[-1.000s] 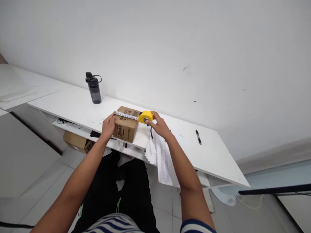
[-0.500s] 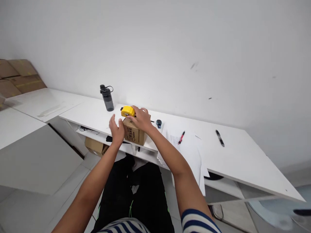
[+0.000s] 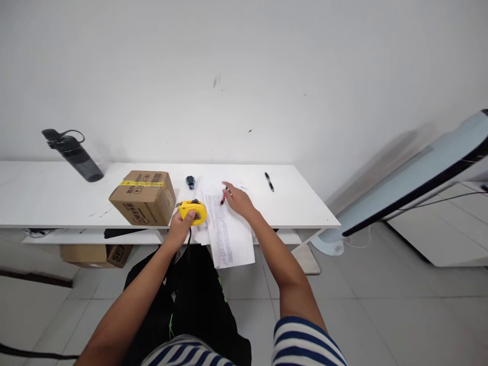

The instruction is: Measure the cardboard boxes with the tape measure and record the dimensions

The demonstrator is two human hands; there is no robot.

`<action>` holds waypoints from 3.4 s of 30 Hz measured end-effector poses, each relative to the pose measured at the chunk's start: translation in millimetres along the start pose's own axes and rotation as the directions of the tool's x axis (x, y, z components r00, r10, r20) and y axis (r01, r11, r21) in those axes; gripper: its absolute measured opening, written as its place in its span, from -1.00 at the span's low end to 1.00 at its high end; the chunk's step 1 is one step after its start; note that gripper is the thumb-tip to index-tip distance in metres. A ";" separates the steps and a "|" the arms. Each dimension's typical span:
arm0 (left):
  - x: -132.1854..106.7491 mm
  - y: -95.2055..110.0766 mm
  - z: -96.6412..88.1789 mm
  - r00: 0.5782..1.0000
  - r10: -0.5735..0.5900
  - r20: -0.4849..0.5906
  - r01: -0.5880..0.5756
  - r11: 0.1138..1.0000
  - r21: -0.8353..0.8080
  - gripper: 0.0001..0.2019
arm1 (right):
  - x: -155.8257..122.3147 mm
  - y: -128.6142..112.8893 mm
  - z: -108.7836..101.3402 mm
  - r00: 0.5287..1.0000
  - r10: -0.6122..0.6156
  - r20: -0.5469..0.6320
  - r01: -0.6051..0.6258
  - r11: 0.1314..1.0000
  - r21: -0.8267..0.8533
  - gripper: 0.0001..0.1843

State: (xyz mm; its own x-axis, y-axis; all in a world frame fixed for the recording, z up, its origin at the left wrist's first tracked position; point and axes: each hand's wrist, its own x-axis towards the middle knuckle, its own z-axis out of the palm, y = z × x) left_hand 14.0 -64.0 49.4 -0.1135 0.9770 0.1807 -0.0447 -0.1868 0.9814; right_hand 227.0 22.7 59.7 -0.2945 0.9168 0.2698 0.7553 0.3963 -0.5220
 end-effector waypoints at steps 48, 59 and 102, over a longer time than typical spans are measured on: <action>79.7 -59.8 -4.1 0.996 -0.085 0.031 0.061 0.882 0.468 -0.58 | 28.8 51.0 46.9 0.970 0.240 0.034 -0.223 0.825 0.520 -0.59; 80.3 -63.4 -4.4 0.995 -0.091 0.030 0.067 0.882 0.466 -0.57 | 28.0 51.6 47.2 0.967 0.251 0.032 -0.231 0.825 0.515 -0.62; 80.8 -61.8 -3.5 0.992 -0.120 0.037 0.088 0.875 0.476 -0.54 | 28.6 53.2 46.7 0.968 0.253 0.007 -0.218 0.820 0.529 -0.61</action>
State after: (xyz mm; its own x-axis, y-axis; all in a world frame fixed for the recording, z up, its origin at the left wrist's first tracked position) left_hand 4.1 26.1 3.2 -0.0703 0.9955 0.0641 0.4229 -0.0284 0.9057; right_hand 231.4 72.3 1.8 -0.0979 0.9875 0.1238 0.3739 0.1518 -0.9150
